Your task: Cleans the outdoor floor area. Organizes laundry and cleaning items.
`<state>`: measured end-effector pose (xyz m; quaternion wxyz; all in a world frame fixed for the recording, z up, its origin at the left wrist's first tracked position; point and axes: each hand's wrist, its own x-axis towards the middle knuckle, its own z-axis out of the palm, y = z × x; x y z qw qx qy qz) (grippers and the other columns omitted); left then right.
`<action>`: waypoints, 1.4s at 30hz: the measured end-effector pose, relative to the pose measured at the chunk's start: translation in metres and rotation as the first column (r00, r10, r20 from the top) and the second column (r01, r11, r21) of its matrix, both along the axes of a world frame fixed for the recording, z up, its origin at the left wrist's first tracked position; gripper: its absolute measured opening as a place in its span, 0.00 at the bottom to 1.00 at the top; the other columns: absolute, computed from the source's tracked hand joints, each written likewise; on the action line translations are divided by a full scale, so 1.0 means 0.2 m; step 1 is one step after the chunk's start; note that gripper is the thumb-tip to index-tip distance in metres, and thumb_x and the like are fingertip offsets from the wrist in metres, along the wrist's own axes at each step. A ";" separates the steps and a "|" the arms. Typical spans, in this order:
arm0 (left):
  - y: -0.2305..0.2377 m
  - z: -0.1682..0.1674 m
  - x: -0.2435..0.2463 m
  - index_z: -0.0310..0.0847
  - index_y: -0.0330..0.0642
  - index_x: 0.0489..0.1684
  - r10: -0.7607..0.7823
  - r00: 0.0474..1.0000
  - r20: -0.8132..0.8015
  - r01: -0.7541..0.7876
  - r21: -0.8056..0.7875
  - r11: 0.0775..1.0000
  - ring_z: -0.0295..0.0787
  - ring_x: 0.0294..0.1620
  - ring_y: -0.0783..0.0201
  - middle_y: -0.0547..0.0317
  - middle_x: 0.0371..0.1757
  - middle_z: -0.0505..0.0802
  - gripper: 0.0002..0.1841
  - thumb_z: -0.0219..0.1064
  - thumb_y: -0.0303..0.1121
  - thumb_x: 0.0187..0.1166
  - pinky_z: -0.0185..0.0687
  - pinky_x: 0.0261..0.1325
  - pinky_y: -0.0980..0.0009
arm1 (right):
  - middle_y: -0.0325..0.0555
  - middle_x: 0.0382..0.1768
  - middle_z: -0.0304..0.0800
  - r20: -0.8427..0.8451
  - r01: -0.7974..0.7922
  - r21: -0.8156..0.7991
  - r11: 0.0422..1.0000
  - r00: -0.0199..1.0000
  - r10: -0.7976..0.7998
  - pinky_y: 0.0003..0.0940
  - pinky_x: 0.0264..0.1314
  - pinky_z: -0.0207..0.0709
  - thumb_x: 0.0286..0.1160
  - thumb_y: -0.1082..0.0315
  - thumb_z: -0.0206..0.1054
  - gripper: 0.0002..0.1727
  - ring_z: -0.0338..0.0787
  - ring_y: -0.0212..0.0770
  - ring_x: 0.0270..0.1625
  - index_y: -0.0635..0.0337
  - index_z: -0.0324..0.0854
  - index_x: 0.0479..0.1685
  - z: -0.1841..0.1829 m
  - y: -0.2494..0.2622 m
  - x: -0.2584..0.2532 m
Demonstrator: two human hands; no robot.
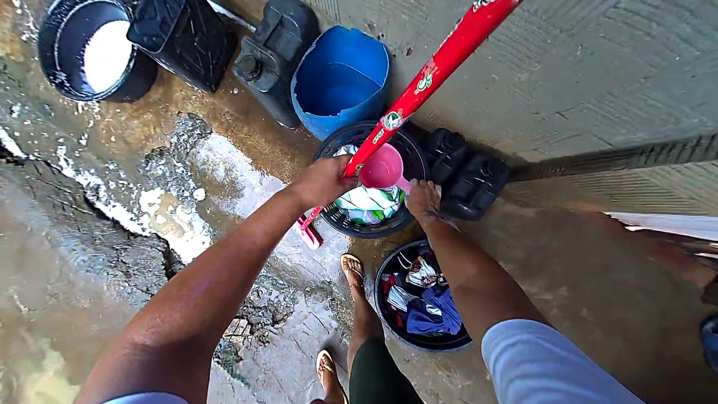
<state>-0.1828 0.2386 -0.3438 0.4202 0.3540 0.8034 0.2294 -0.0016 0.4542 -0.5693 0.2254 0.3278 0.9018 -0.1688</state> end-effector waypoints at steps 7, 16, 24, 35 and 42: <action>0.03 -0.14 0.10 0.82 0.40 0.58 0.214 0.977 -0.015 -0.213 0.059 0.975 0.90 0.51 0.51 0.48 0.47 0.92 0.16 0.74 0.37 0.78 0.82 0.58 0.43 | 0.71 0.52 0.89 -0.101 0.272 -0.234 0.933 0.948 -0.302 0.75 0.52 0.79 0.77 0.59 0.72 0.26 0.90 0.73 0.55 0.66 0.75 0.67 0.19 -0.12 0.26; -0.06 -0.27 0.25 0.44 0.42 0.96 0.424 0.902 0.081 -0.427 0.317 0.847 0.77 0.80 0.52 0.41 0.84 0.75 0.55 0.80 0.25 0.66 0.78 0.79 0.53 | 0.67 0.51 0.90 -0.128 0.596 -0.302 0.744 0.748 -0.651 0.62 0.61 0.82 0.74 0.58 0.73 0.29 0.92 0.61 0.53 0.70 0.76 0.69 0.32 -0.13 1.19; -0.57 -0.35 0.76 0.33 0.34 0.96 0.606 0.773 -0.185 -0.568 0.221 0.793 0.60 0.90 0.39 0.31 0.91 0.60 0.54 0.74 0.29 0.72 0.60 0.89 0.47 | 0.56 0.39 0.84 -0.246 0.863 -0.429 0.267 0.173 -0.954 0.42 0.31 0.84 0.79 0.68 0.68 0.24 0.84 0.41 0.26 0.71 0.70 0.70 0.51 -0.29 2.31; -1.39 -0.98 2.17 0.75 0.30 0.75 0.644 0.754 0.131 -0.589 -0.299 0.750 0.82 0.75 0.44 0.35 0.73 0.85 0.21 0.59 0.31 0.89 0.72 0.79 0.46 | 0.38 0.22 0.73 0.019 0.603 -0.773 -0.198 -0.290 -0.957 0.24 0.29 0.81 0.85 0.77 0.46 0.08 0.79 0.31 0.21 0.56 0.66 0.39 0.21 -0.45 3.05; -1.22 -1.40 2.61 0.72 0.34 0.79 0.677 0.685 0.269 -0.512 -0.484 0.710 0.87 0.67 0.48 0.38 0.70 0.87 0.22 0.58 0.32 0.90 0.80 0.69 0.49 | 0.52 0.44 0.78 -0.093 0.882 -0.468 0.056 0.014 -0.996 0.37 0.41 0.79 0.80 0.71 0.67 0.21 0.79 0.40 0.37 0.68 0.72 0.68 -0.26 -0.15 3.01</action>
